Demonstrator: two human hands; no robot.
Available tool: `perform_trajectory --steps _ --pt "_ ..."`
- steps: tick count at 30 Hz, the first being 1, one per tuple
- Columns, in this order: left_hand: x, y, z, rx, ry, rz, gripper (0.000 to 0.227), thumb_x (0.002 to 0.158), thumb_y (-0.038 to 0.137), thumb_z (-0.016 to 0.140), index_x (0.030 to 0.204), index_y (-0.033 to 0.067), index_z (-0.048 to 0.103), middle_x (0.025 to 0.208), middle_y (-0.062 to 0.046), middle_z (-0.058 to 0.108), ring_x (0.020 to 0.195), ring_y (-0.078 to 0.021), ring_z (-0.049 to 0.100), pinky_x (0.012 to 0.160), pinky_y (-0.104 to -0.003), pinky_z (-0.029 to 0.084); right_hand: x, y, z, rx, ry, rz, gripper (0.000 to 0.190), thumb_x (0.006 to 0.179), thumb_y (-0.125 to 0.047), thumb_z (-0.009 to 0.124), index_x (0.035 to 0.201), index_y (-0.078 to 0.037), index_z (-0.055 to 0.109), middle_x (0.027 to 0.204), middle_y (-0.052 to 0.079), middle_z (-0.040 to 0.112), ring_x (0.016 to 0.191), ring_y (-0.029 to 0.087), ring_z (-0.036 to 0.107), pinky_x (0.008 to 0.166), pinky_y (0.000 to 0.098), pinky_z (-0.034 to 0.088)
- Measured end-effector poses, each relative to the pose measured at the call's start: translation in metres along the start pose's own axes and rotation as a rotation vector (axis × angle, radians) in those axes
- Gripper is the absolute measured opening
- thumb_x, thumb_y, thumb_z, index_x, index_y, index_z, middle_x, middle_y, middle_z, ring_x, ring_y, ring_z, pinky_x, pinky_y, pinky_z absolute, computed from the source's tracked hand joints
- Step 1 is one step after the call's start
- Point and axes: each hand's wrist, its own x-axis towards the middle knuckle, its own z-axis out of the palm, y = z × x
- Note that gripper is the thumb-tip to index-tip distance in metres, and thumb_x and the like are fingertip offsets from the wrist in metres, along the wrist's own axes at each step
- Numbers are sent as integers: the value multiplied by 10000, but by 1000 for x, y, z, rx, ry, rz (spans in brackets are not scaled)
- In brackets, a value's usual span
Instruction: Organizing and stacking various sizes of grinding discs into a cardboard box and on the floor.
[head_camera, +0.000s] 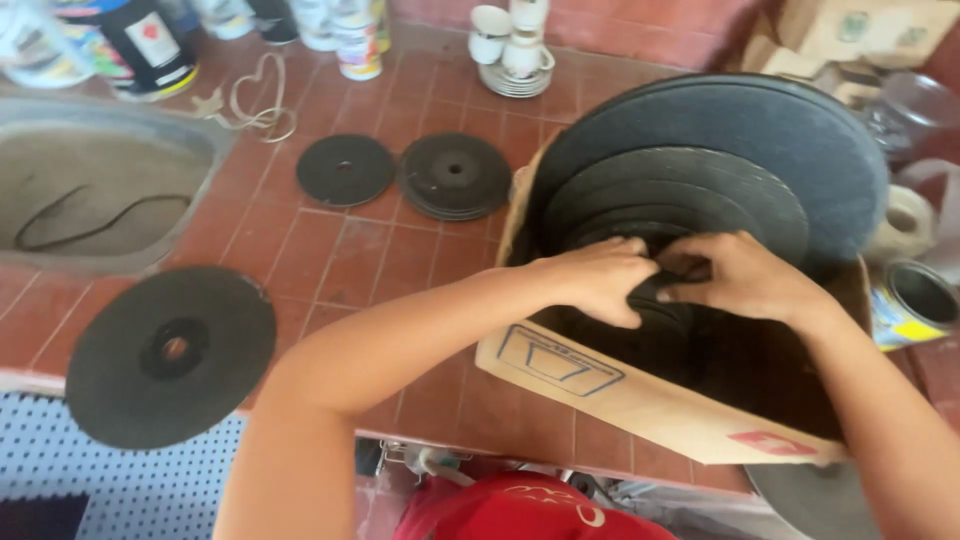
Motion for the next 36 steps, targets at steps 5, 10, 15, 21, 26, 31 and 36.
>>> perform_trajectory --steps 5,10,15,21,26,31,36 --pt "-13 14 -16 -140 13 58 540 681 202 745 1189 19 720 1151 -171 718 999 -329 719 827 -409 606 1 -8 9 -166 -142 70 361 716 -296 906 1023 -131 813 884 6 858 750 148 786 743 270 599" --pt "-22 15 -28 -345 -70 149 303 703 132 677 975 79 797 868 -39 812 738 -197 768 665 -317 617 5 18 39 -133 -359 -57 320 635 -277 951 903 -132 857 814 -7 893 658 102 810 626 212 646" --pt "-28 -7 -66 -777 227 325 382 857 -19 653 1236 19 682 1060 -264 759 1016 -388 748 910 -500 611 6 21 65 -153 -489 -246 467 620 -450 955 963 -158 830 815 71 828 762 266 816 596 405 650" --pt "-70 -49 -130 -832 541 327 390 937 114 728 1317 65 657 1078 -190 753 973 -279 766 822 -397 659 4 17 49 -24 -566 -264 416 682 -405 922 995 -138 859 789 74 824 733 231 823 598 360 668" --pt "-96 -138 -141 -750 794 -22 409 908 63 768 1302 43 657 1082 -180 745 965 -284 772 791 -370 672 2 7 38 35 -623 -235 428 699 -410 922 987 -98 864 802 100 840 783 244 842 626 370 684" --pt "-98 -240 -91 -236 730 -496 452 827 267 851 1220 80 728 1085 -153 744 1063 -344 716 866 -491 600 9 10 33 139 -629 -216 440 723 -416 931 1039 -117 863 886 109 857 824 255 847 663 384 686" --pt "-80 -283 -23 150 359 -654 585 829 348 811 1312 47 676 1235 -189 684 1232 -383 612 1019 -514 528 12 2 18 187 -265 -188 435 808 -321 844 1156 -69 780 994 177 836 873 288 848 655 432 688"
